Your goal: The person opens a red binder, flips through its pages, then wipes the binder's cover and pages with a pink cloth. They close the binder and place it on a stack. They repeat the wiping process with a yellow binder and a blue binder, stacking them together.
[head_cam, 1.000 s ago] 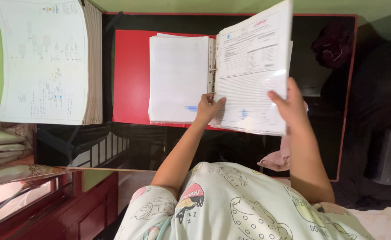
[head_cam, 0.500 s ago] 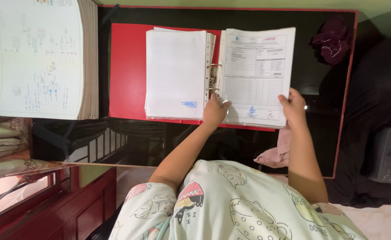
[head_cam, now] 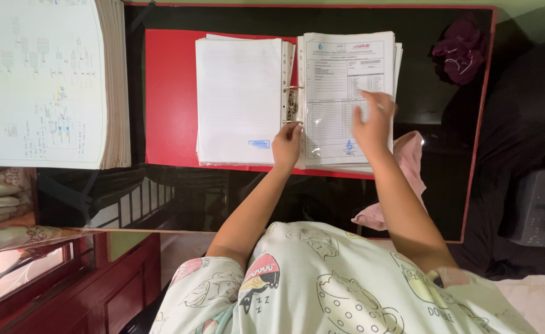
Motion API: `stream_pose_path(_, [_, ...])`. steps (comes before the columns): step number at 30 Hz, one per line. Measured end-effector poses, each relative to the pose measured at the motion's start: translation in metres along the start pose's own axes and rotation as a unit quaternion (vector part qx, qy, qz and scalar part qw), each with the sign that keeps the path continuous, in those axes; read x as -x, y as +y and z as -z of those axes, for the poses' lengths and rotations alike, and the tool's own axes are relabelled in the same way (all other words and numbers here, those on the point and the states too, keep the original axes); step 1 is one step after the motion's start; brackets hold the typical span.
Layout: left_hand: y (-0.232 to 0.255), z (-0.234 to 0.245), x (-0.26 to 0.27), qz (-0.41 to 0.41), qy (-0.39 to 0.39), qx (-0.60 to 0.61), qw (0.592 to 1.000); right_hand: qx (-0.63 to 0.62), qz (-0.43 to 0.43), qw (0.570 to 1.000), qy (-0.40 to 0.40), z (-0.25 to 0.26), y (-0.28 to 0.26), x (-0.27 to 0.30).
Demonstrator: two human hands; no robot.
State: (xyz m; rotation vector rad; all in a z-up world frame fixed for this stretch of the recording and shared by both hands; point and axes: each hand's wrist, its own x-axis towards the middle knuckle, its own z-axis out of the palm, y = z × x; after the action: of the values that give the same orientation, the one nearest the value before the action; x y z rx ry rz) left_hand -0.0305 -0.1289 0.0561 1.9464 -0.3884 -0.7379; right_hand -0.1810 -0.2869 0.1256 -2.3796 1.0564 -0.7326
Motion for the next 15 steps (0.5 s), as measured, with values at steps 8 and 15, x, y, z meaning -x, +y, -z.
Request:
stream_pose_path(8, [-0.015,-0.003,-0.019,0.045,-0.010,0.098,0.994,-0.036,0.156,0.975,-0.151,-0.071,-0.055,-0.084])
stream_pose_path(15, [-0.010,-0.001,-0.024,0.081,-0.024,0.129,0.988,0.097,0.210,0.945,-0.231,-0.086,-0.043,-0.119])
